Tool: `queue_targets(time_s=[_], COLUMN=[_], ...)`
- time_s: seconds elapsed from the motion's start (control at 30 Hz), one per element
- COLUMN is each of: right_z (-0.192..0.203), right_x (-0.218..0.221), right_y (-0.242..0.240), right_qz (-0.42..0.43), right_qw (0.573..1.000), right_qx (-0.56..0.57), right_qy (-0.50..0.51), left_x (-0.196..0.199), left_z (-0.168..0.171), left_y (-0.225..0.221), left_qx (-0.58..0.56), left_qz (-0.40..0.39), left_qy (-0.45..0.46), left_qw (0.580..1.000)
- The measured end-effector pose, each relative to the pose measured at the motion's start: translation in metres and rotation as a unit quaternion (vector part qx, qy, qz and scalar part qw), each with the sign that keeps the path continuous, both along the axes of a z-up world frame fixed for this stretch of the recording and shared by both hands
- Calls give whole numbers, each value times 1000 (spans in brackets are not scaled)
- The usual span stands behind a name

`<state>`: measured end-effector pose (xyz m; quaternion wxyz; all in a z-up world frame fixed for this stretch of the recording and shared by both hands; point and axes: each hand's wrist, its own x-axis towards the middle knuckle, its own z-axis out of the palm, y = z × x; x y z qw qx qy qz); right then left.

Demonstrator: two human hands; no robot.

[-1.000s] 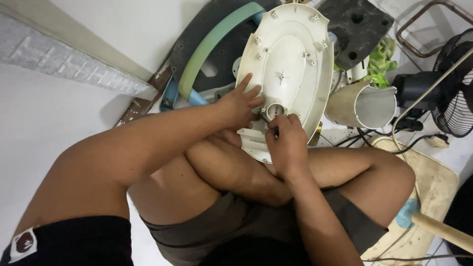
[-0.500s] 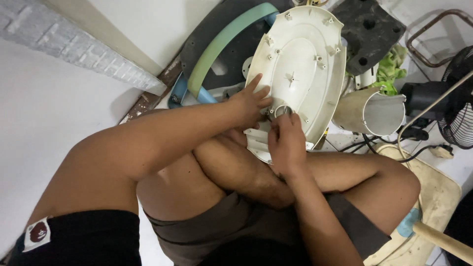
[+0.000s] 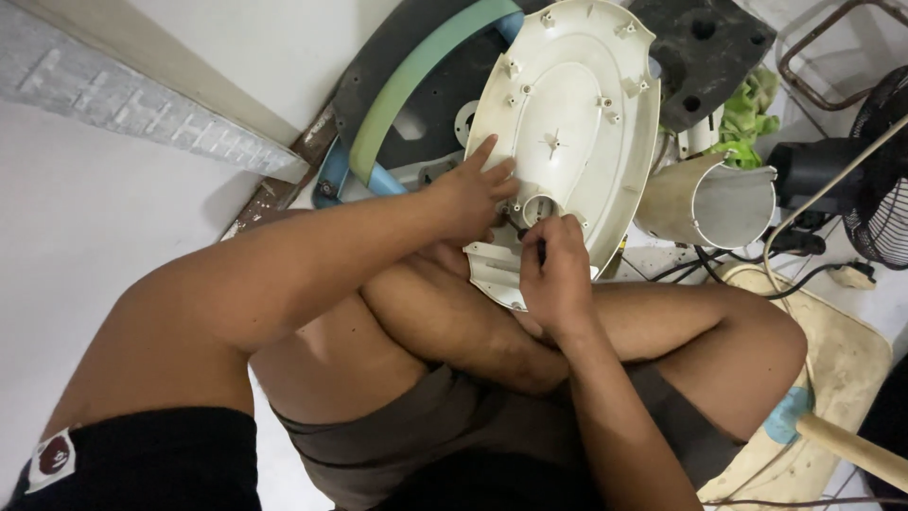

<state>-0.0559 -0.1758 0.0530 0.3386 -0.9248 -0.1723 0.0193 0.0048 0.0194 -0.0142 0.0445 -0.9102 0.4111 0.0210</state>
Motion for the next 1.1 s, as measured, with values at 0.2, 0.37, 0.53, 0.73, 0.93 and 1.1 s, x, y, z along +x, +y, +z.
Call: queue_targets(time_s=[0.2, 0.37, 0.53, 0.73, 0.93, 1.1], right_z=[8, 9, 12, 4, 26, 26], right_x=[1, 7, 4, -1, -16, -21], right_y=[5, 4, 8, 2, -25, -86], right_qz=[-24, -36, -59, -69, -49, -162], right_qw=[999, 999, 996, 995, 998, 969], right_qx=[-16, -13, -13, -30, -13, 149], right_qy=[23, 34, 63, 60, -32, 116], left_x=[5, 12, 18, 19, 16, 18], left_z=[-8, 2, -1, -6, 14, 37], left_y=[-1, 4, 5, 0, 7, 3], left_qx=[-18, -42, -50, -50, -104, -201], left_qz=[0, 4, 2, 11, -5, -8], left_qy=[-14, -4, 22, 11, -42, 37], left_qw=[1000, 999, 999, 999, 994, 979])
